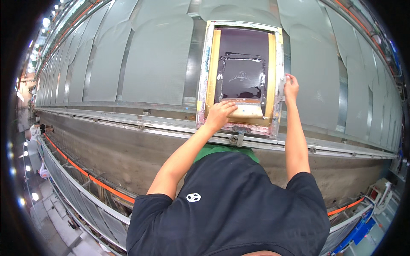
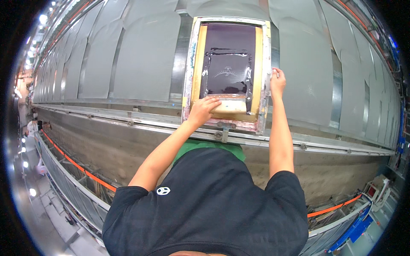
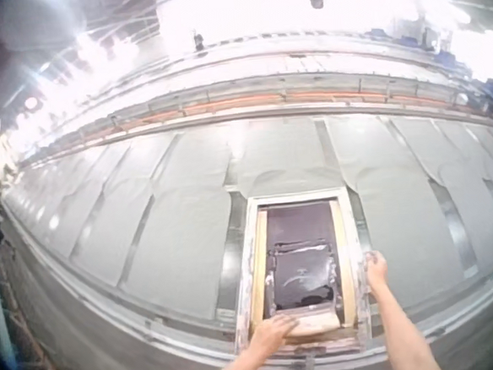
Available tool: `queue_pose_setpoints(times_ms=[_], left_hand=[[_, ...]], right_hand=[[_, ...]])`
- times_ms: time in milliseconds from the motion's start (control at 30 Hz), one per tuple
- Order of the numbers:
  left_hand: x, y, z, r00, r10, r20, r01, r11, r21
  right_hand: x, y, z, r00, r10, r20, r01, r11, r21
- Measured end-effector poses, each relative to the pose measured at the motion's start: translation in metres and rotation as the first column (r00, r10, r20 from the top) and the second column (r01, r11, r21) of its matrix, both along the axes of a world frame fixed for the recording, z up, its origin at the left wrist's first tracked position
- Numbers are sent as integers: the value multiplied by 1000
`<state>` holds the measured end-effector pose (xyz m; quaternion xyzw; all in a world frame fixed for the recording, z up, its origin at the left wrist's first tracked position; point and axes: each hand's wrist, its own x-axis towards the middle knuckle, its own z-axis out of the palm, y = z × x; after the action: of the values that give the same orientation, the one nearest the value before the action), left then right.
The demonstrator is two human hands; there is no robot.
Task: The person uses a squeegee to spread dark ink across a screen-printing frame, then lifts the frame, pours more ink from a black container, and continues squeegeeing the ink evenly across the mesh. The person briefly repositions the frame on the workbench and resumes spreading ink.
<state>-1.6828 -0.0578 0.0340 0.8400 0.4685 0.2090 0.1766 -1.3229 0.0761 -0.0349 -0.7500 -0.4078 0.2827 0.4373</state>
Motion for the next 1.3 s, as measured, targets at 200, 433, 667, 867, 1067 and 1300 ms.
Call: queue_pose_setpoints(times_ms=[200,433,667,867,1067,1300], left_hand=[[-98,-14,25,1000,14,22,-13,998,-59],[-329,2,34,996,55,-70,-61,994,-90],[-422,3,27,995,51,-87,-56,997,-46],[-440,-21,31,995,1,-97,-5,999,-44],[-436,31,1,992,16,-122,-15,1000,13],[-412,224,49,989,112,-98,-142,902,-407]], right_hand=[[-123,0,51,991,-7,-132,17,997,77],[-371,2,23,980,13,-197,17,989,149],[-463,9,33,1000,0,4,-1,999,45],[-458,9,21,988,-37,149,19,993,121],[-434,10,47,873,310,375,-207,934,-290],[-509,73,127,497,756,426,-752,620,-224]])
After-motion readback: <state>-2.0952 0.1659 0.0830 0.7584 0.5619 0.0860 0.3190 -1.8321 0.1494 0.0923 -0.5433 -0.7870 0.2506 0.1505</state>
